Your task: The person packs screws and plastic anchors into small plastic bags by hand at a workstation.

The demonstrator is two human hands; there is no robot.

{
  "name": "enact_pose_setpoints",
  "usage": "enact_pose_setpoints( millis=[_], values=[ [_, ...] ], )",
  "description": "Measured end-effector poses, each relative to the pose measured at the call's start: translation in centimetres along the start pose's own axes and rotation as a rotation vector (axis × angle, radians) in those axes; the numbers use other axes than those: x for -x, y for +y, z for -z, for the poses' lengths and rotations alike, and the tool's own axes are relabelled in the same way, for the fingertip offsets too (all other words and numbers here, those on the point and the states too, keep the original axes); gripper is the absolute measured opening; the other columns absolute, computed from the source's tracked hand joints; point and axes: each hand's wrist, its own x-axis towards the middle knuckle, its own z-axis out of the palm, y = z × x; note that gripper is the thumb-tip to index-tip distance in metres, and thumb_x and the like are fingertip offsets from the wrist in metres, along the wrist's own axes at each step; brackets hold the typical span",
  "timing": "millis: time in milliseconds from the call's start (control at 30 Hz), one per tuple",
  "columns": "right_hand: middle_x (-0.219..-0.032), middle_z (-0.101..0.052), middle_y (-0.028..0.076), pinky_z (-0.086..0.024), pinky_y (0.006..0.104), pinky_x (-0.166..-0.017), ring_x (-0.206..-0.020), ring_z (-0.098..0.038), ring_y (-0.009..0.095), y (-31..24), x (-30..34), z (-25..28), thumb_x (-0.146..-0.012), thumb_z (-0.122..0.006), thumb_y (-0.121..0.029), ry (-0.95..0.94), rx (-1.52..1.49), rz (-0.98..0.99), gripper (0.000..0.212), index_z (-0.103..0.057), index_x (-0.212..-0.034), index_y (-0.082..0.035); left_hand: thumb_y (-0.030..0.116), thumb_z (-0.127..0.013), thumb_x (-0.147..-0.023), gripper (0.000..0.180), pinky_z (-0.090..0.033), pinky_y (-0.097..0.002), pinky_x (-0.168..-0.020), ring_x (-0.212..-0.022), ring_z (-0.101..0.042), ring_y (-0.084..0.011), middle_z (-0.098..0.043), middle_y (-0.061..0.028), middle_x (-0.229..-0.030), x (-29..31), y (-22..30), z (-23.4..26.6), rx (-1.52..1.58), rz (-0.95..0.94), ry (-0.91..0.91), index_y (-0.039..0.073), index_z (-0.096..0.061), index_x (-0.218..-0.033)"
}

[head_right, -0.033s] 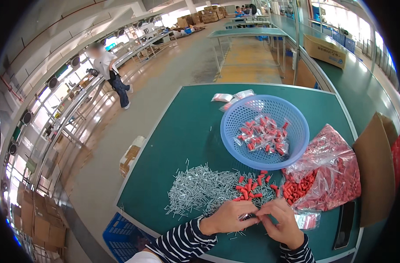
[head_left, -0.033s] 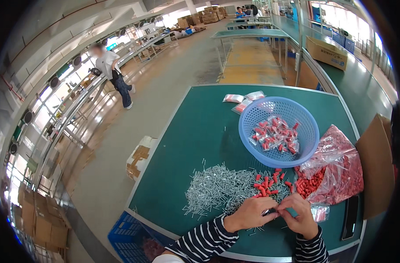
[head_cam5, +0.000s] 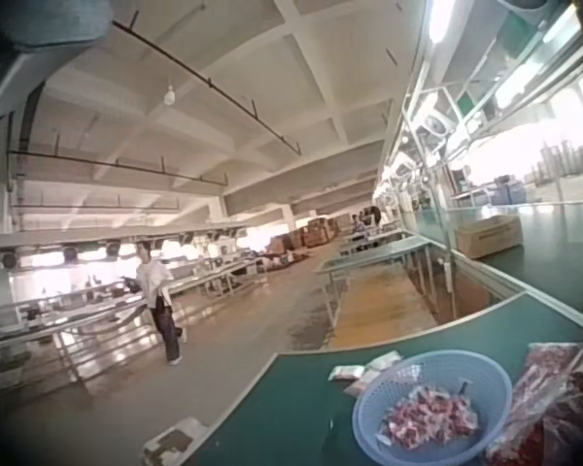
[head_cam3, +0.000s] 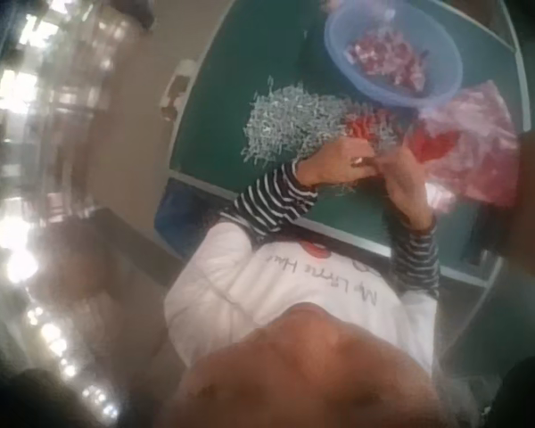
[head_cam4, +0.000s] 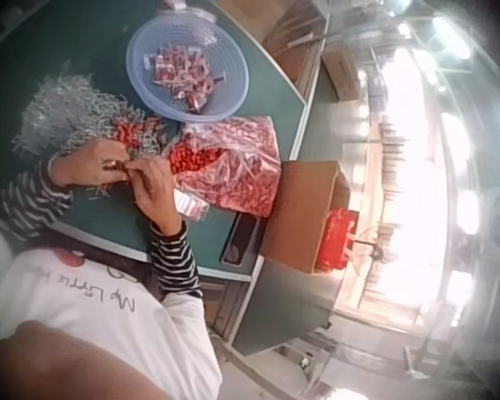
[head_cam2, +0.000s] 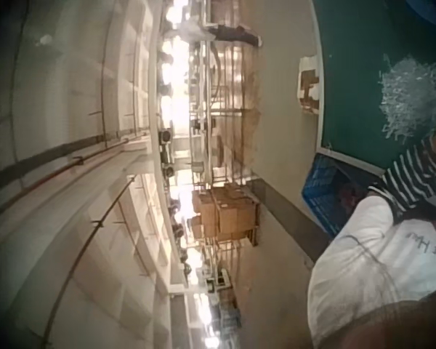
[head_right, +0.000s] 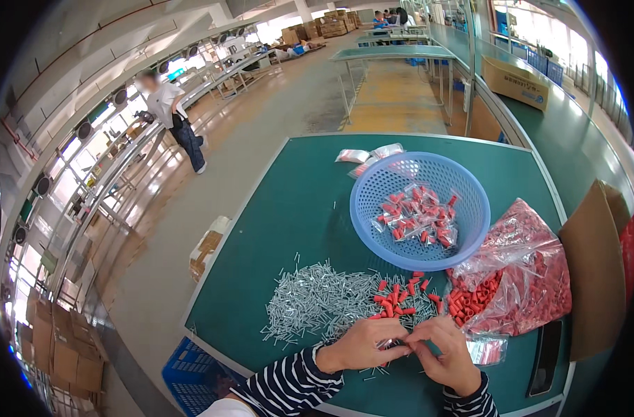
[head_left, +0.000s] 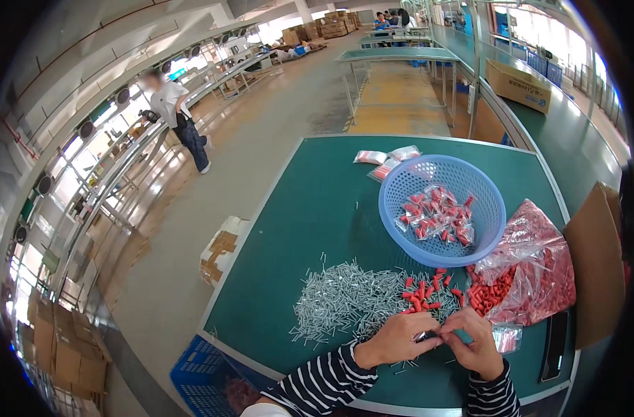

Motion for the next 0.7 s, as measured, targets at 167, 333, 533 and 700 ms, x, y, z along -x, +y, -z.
enact_pose_setpoints(
  millis=[167, 333, 533, 700],
  values=[
    [-0.083, -0.064, 0.008, -0.048, 0.0305, -0.069, -0.074, -0.062, 0.018, -0.7, -0.3, 0.0, -0.081, -0.068, 0.001, 0.032, -0.229, -0.312, 0.011, -0.063, -0.09, -0.003, 0.011, -0.072, -0.083, 0.013, -0.051, -0.0314, -0.066, -0.079, -0.062, -0.0189, -0.059, -0.0038, -0.086, 0.1, -0.7, 0.0, 0.1, -0.025, 0.084, 0.008, -0.068, -0.095],
    [-0.082, -0.065, 0.006, -0.047, 0.0283, -0.067, -0.069, -0.062, 0.016, 1.0, 0.3, -0.5, -0.084, -0.07, -0.006, 0.026, -0.221, -0.356, 0.011, -0.063, -0.091, -0.001, 0.013, -0.069, -0.086, 0.009, -0.052, -0.0324, -0.066, -0.078, -0.064, -0.0235, -0.062, -0.0049, -0.091, 0.2, -0.2, -0.8, -0.156, -0.013, 0.13, 0.007, -0.065, -0.092],
    [-0.083, -0.066, 0.006, -0.047, 0.028, -0.068, -0.072, -0.062, 0.015, 1.0, 0.3, 0.4, -0.087, -0.07, -0.011, -0.031, -0.116, -0.291, 0.013, -0.064, -0.089, 0.0, 0.013, -0.069, -0.086, 0.01, -0.052, -0.0336, -0.065, -0.073, -0.064, -0.0251, -0.064, -0.0064, -0.089, -0.1, -0.2, -0.7, -0.035, 0.005, 0.073, 0.006, -0.064, -0.09],
    [-0.084, -0.066, 0.007, -0.047, 0.0288, -0.068, -0.074, -0.062, 0.016, 0.0, -0.5, 0.5, -0.087, -0.07, -0.01, -0.061, -0.259, -0.388, 0.012, -0.064, -0.087, 0.0, 0.01, -0.072, -0.084, 0.01, -0.051, -0.0319, -0.065, -0.074, -0.065, -0.0231, -0.066, -0.0066, -0.085, -0.2, 0.2, 0.1, 0.05, 0.018, 0.087, 0.004, -0.066, -0.089]
  ],
)
